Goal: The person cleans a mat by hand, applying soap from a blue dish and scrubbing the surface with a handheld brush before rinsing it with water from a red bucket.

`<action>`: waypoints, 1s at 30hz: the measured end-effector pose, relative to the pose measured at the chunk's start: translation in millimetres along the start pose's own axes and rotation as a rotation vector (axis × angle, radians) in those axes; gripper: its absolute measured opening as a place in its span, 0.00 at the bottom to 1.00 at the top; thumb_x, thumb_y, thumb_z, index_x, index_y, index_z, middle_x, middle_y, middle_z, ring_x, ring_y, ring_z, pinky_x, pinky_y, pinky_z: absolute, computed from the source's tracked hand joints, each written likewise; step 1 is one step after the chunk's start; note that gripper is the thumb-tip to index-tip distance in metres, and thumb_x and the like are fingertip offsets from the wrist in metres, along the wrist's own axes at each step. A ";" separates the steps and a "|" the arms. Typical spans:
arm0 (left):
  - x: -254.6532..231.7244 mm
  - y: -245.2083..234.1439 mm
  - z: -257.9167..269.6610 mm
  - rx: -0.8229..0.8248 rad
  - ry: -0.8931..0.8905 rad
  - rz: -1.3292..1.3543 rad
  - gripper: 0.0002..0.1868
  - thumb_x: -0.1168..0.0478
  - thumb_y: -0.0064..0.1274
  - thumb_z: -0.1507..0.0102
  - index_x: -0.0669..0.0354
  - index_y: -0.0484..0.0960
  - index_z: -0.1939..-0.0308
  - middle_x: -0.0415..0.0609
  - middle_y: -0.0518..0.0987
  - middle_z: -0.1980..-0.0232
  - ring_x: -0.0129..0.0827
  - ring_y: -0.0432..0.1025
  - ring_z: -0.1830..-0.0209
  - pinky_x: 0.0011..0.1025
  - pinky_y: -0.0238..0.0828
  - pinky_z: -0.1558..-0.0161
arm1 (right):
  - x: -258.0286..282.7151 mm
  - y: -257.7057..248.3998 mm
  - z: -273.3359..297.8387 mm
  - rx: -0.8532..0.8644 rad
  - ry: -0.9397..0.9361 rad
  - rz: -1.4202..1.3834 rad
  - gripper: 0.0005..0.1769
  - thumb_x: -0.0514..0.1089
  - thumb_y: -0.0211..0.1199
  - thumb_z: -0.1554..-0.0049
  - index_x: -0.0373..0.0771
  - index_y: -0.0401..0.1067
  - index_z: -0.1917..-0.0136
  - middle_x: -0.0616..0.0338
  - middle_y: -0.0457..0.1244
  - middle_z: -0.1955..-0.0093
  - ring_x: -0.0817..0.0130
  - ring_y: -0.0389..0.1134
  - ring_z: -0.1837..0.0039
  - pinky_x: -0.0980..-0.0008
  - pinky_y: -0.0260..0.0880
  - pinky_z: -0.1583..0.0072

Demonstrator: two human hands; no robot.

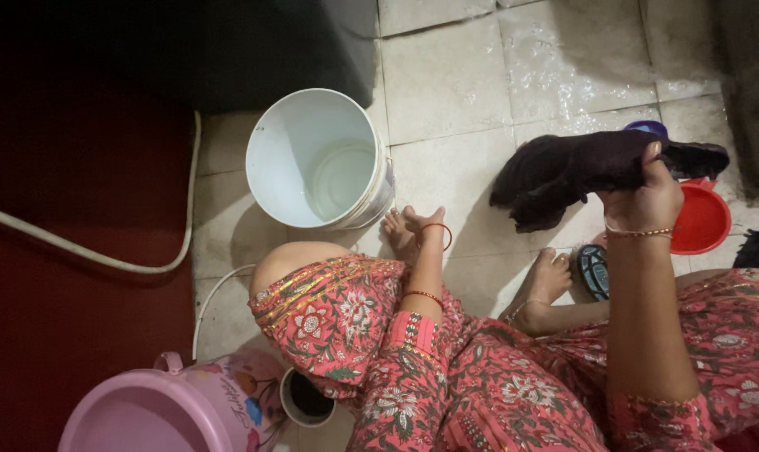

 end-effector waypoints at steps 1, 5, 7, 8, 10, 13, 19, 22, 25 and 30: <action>-0.6 0.3 0.2 0.004 0.004 -0.053 0.30 0.46 0.59 0.44 0.56 0.81 0.42 0.57 0.78 0.39 0.48 0.66 0.35 0.47 0.65 0.38 | 1.5 2.7 0.8 0.001 -0.003 0.008 0.24 0.52 0.55 0.29 0.30 0.67 0.31 0.46 0.65 0.30 0.46 0.68 0.28 0.39 0.69 0.25; -11.3 13.1 6.2 0.286 -0.016 -0.087 0.30 0.40 0.51 0.43 0.48 0.88 0.43 0.51 0.86 0.37 0.43 0.68 0.26 0.44 0.66 0.28 | 8.5 11.7 5.3 0.057 -0.012 0.018 0.25 0.53 0.54 0.27 0.29 0.66 0.29 0.45 0.64 0.29 0.46 0.67 0.26 0.41 0.67 0.23; -34.1 -8.7 10.7 -0.119 0.199 -0.357 0.23 0.35 0.63 0.49 0.35 0.83 0.55 0.53 0.79 0.32 0.46 0.65 0.27 0.49 0.57 0.30 | 10.6 14.0 6.8 0.081 -0.008 0.009 0.25 0.52 0.54 0.27 0.29 0.65 0.29 0.46 0.64 0.29 0.47 0.66 0.25 0.42 0.66 0.22; -47.8 -18.7 15.3 -0.317 0.319 -0.487 0.21 0.34 0.69 0.53 0.27 0.82 0.61 0.54 0.75 0.29 0.48 0.63 0.28 0.52 0.53 0.31 | 10.5 15.0 7.4 0.078 -0.003 0.002 0.24 0.52 0.54 0.27 0.30 0.65 0.29 0.47 0.64 0.29 0.47 0.66 0.26 0.42 0.65 0.22; -53.1 -11.4 13.0 -0.029 0.185 -0.292 0.43 0.37 0.67 0.53 0.48 0.70 0.40 0.57 0.78 0.39 0.46 0.72 0.40 0.51 0.56 0.35 | 10.3 16.8 9.6 0.049 -0.014 0.008 0.23 0.51 0.54 0.28 0.29 0.66 0.30 0.47 0.64 0.30 0.48 0.67 0.26 0.42 0.66 0.23; -58.5 21.9 43.9 0.901 -0.274 0.018 0.52 0.23 0.49 0.38 0.72 0.71 0.36 0.64 0.83 0.48 0.54 0.83 0.53 0.58 0.73 0.41 | 6.3 21.5 14.9 -0.009 -0.044 0.022 0.22 0.49 0.56 0.29 0.28 0.66 0.32 0.48 0.65 0.32 0.49 0.68 0.28 0.41 0.67 0.24; -99.1 66.0 170.0 1.628 -0.472 0.718 0.59 0.13 0.20 0.43 0.59 0.73 0.35 0.63 0.80 0.45 0.55 0.79 0.53 0.40 0.73 0.60 | -7.7 31.5 22.9 -0.101 -0.059 0.089 0.19 0.47 0.59 0.31 0.30 0.67 0.35 0.50 0.66 0.37 0.51 0.71 0.34 0.43 0.72 0.32; -104.1 109.1 143.9 1.302 -0.599 1.113 0.34 0.35 0.40 0.37 0.52 0.73 0.36 0.55 0.79 0.43 0.51 0.77 0.48 0.46 0.80 0.52 | -10.6 25.4 20.1 -0.112 -0.067 0.109 0.18 0.46 0.59 0.31 0.30 0.68 0.35 0.51 0.67 0.38 0.53 0.72 0.36 0.47 0.74 0.36; -97.8 109.5 101.6 0.899 -0.339 1.155 0.21 0.59 0.54 0.39 0.59 0.76 0.42 0.52 0.79 0.50 0.46 0.76 0.54 0.45 0.79 0.56 | -11.7 10.3 6.0 -0.079 -0.097 0.153 0.18 0.45 0.61 0.31 0.29 0.68 0.34 0.51 0.67 0.38 0.53 0.71 0.36 0.52 0.75 0.36; -131.5 32.7 63.4 0.484 0.075 0.940 0.17 0.68 0.56 0.42 0.67 0.77 0.48 0.50 0.79 0.56 0.37 0.72 0.58 0.38 0.71 0.55 | -16.6 -13.4 -34.7 -0.109 -0.116 0.182 0.19 0.45 0.63 0.31 0.34 0.66 0.33 0.53 0.66 0.39 0.56 0.71 0.39 0.56 0.75 0.41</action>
Point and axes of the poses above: each hand's wrist, its own z-axis away from the middle knuckle, its own y-axis out of the palm, x = y × z, the point moved 5 cm from there along -z, towards the middle knuckle
